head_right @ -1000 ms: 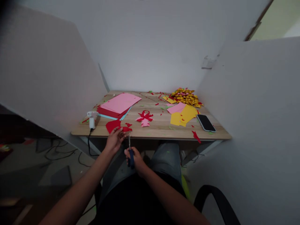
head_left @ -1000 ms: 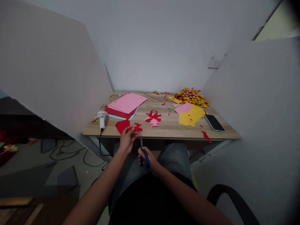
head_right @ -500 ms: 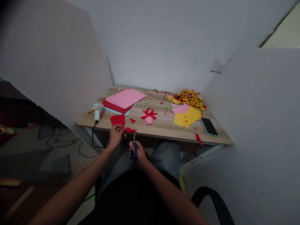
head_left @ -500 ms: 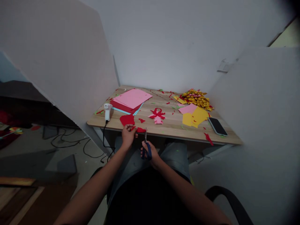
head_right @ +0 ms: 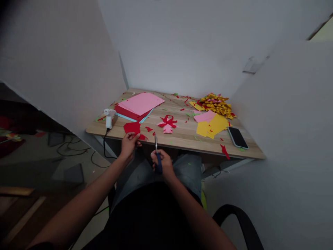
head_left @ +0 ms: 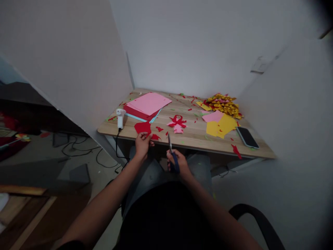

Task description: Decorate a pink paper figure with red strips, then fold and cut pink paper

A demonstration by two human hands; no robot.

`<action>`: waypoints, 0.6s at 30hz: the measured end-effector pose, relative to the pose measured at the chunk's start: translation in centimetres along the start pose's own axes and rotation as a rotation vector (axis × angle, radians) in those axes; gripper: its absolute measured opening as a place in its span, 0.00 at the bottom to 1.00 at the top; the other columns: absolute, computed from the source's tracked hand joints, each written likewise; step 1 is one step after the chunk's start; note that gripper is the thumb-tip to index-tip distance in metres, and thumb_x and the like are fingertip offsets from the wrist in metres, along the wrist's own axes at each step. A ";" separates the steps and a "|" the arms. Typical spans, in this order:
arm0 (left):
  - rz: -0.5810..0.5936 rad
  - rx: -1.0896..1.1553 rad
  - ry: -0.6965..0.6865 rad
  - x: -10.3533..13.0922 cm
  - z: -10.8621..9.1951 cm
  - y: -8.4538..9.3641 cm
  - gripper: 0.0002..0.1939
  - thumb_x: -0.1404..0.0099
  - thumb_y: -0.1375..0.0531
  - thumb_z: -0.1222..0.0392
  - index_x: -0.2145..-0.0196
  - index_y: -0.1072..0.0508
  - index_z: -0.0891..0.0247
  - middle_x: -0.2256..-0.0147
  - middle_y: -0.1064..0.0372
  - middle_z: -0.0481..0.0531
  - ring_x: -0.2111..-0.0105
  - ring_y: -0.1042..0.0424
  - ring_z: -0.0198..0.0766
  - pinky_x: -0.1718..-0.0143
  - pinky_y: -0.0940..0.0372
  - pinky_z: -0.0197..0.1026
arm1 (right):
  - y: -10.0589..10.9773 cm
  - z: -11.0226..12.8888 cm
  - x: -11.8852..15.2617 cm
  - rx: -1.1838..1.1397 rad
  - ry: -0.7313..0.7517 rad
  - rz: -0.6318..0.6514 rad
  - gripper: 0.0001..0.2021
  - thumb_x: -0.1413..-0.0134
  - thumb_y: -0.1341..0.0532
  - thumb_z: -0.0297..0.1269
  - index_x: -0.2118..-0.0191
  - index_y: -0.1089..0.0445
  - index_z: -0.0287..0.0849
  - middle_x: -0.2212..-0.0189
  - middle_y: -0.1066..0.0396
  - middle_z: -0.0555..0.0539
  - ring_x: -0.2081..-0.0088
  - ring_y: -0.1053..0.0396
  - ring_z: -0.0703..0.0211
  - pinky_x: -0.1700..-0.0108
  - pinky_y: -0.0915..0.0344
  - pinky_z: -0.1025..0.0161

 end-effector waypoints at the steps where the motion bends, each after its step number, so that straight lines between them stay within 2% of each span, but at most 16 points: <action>1: 0.007 0.005 -0.003 0.0 -0.1 0.0 0.10 0.33 0.35 0.59 0.59 0.31 0.65 0.74 0.34 0.40 0.82 0.35 0.26 0.78 0.34 0.32 | 0.7 0.6 0.1 0.016 -0.001 -0.003 0.29 0.61 0.32 0.63 0.62 0.31 0.43 0.80 0.36 0.57 0.83 0.37 0.67 0.83 0.37 0.68; 5: 0.075 -0.021 -0.015 0.2 -1.2 -0.8 0.23 0.48 0.27 0.54 0.62 0.36 0.61 0.77 0.34 0.37 0.84 0.34 0.27 0.80 0.32 0.32 | 5.0 3.5 -0.7 0.105 0.030 -0.082 0.28 0.61 0.32 0.61 0.61 0.31 0.44 0.78 0.36 0.57 0.82 0.38 0.66 0.81 0.37 0.67; 8: 0.184 -0.076 -0.027 0.5 -2.8 -2.5 0.26 0.53 0.26 0.53 0.62 0.34 0.62 0.75 0.29 0.41 0.83 0.32 0.29 0.81 0.32 0.33 | 10.0 6.3 -2.3 0.225 0.084 -0.163 0.25 0.67 0.25 0.51 0.62 0.28 0.44 0.80 0.38 0.57 0.78 0.38 0.64 0.76 0.41 0.67; 9: 0.220 -0.093 -0.032 0.5 -3.4 -3.2 0.26 0.53 0.25 0.53 0.62 0.33 0.62 0.74 0.28 0.42 0.83 0.32 0.30 0.81 0.33 0.33 | 11.8 7.5 -2.9 0.317 0.122 -0.201 0.23 0.68 0.24 0.46 0.62 0.26 0.44 0.79 0.36 0.56 0.76 0.36 0.62 0.74 0.41 0.67; 11: 0.288 -0.121 -0.038 0.4 -4.6 -4.9 0.26 0.54 0.25 0.54 0.62 0.31 0.63 0.74 0.28 0.43 0.82 0.31 0.30 0.81 0.33 0.33 | 14.7 10.4 -4.3 0.858 0.255 -0.280 0.18 0.57 0.29 0.45 0.59 0.24 0.44 0.73 0.28 0.49 0.69 0.31 0.55 0.68 0.39 0.63; 13: 0.385 -0.155 -0.050 0.3 -5.8 -7.0 0.24 0.53 0.25 0.55 0.62 0.29 0.64 0.76 0.28 0.43 0.81 0.29 0.31 0.78 0.32 0.32 | 17.4 11.8 -6.1 1.193 0.249 -0.346 0.17 0.50 0.33 0.42 0.54 0.24 0.42 0.66 0.23 0.42 0.64 0.27 0.49 0.63 0.37 0.59; 15: 0.495 -0.189 -0.058 0.0 -6.7 -9.0 0.22 0.50 0.26 0.55 0.61 0.29 0.63 0.77 0.29 0.42 0.79 0.28 0.31 0.76 0.32 0.32 | 19.5 12.2 -8.2 1.395 0.217 -0.364 0.19 0.45 0.37 0.40 0.48 0.26 0.40 0.60 0.23 0.36 0.61 0.26 0.45 0.62 0.35 0.57; 18: 0.584 -0.234 -0.032 -0.7 -7.1 -11.0 0.20 0.47 0.27 0.54 0.61 0.29 0.62 0.78 0.28 0.43 0.79 0.29 0.30 0.74 0.33 0.31 | 21.0 11.8 -11.1 1.506 0.190 -0.335 0.21 0.42 0.41 0.37 0.45 0.28 0.36 0.56 0.25 0.31 0.59 0.26 0.43 0.59 0.34 0.54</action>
Point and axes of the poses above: each hand's wrist, its own x-axis away from the middle knuckle, its own y-axis out of the back of the hand, z = x × y, the point moved 8 cm from there along -x, towards the middle knuckle
